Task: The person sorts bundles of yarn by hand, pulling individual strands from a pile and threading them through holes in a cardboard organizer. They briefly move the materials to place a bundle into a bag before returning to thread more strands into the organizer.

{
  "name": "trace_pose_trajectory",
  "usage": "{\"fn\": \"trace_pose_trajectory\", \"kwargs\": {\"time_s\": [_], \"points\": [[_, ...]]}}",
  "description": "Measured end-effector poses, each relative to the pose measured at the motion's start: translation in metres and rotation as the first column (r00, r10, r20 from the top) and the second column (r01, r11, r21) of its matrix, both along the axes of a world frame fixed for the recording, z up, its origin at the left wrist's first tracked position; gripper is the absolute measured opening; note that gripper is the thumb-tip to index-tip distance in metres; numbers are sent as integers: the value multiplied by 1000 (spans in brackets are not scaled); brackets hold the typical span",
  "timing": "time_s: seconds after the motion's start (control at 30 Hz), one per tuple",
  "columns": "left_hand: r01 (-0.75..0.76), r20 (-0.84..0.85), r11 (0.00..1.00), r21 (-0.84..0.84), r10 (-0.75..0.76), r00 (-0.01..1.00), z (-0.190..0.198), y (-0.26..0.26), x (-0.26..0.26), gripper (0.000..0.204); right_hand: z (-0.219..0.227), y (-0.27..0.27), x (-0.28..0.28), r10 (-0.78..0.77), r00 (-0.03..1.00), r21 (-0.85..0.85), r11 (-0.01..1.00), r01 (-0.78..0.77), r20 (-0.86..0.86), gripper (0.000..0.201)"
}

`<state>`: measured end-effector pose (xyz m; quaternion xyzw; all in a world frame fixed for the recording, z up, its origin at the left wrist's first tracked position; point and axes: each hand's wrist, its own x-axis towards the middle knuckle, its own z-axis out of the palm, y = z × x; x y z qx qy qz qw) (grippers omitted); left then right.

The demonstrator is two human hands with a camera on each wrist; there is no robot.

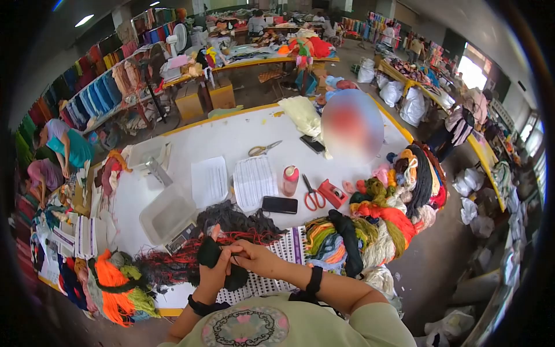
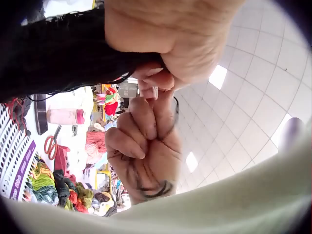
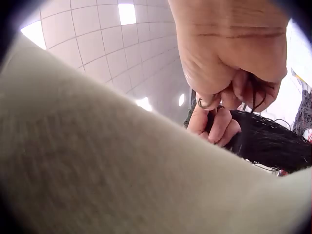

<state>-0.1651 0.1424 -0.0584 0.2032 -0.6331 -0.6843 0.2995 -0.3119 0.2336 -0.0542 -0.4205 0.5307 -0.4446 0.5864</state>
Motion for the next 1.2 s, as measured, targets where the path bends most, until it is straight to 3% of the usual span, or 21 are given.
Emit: {"fn": "trace_pose_trajectory", "kwargs": {"time_s": [0.07, 0.17, 0.23, 0.3, 0.33, 0.43, 0.5, 0.53, 0.67, 0.73, 0.83, 0.87, 0.93, 0.97, 1.0, 1.03, 1.07, 1.1, 1.2], "points": [[-2, 10, 1000, 29, 1, 1000, -3, 1, -14, 60, -47, -1, -10, -177, 984, -299, 940, 162, -26, 21], [-9, 65, 993, 116, 1, 998, -14, 2, -23, 59, -43, 4, -24, -282, 954, -153, 952, 265, -106, 16], [-92, 143, 993, 79, 80, 986, -23, 2, -36, 58, -43, 5, -31, -342, 938, -196, 925, 325, -58, 12], [-96, 157, 991, 90, 81, 984, -24, 5, -47, 57, -55, 3, -37, -400, 911, -165, 896, 412, 103, 13], [-126, 139, 984, 126, 108, 984, -25, 8, -53, 57, -45, 4, -43, -386, 922, -75, 920, 384, -10, 13], [-166, 103, 967, 192, 149, 984, -35, 14, -67, 56, -56, 4, -58, -372, 919, -71, 921, 383, 128, 21], [-150, 140, 971, 186, 125, 982, -39, 17, -75, 57, -57, 5, -63, -367, 893, 20, 927, 375, 261, 21], [-168, 141, 967, 194, 142, 980, -40, 19, -80, 56, -40, 12, -69, -382, 873, 172, 923, 344, 303, 17], [-189, 163, 957, 222, 154, 975, -52, 20, -91, 54, -83, 7, -73, -394, 808, 218, 919, 329, 438, 16], [-193, 177, 952, 239, 153, 972, -58, 20, -98, 54, -97, 4, -75, -360, 771, 156, 931, 329, 525, 21], [-219, 232, 958, 187, 173, 957, -68, 13, -100, 51, -105, 5, -83, -379, 754, 255, 925, 283, 536, 19], [-215, 219, 970, 114, 186, 958, -79, 3, -97, 49, -110, 6, -86, -415, 809, 253, 907, 336, 415, 18], [-286, 225, 955, 86, 261, 939, -78, -15, -78, 45, -118, 18, -114, -427, 887, 59, 904, 424, 178, 20], [-354, 233, 927, 128, 319, 919, -77, -26, -69, 44, -125, 29, -139, -370, 907, -89, 929, 360, -202, 20], [-442, 266, 885, 144, 395, 879, -72, -37, -54, 43, -130, 39, -165, -320, 683, -185, 946, 265, -657, 22], [-519, 278, 839, 160, 466, 840, -71, -50, -43, 42, -135, 49, -191, -304, 333, -242, 946, 214, -893, 24], [-586, 254, 756, 291, 529, 809, -78, -63, -25, 38, -123, 47, -203, -534, 656, -101, 810, 578, -534, 14], [-624, 223, 663, 414, 590, 776, -90, -73, -9, 34, -112, 44, -216, -868, 496, 107, 490, 865, -32, 6], [-540, 347, 675, 503, 415, 841, -124, -74, 2, 24, -151, 39, -221, -666, 707, 40, 721, 692, -236, 13]]}}
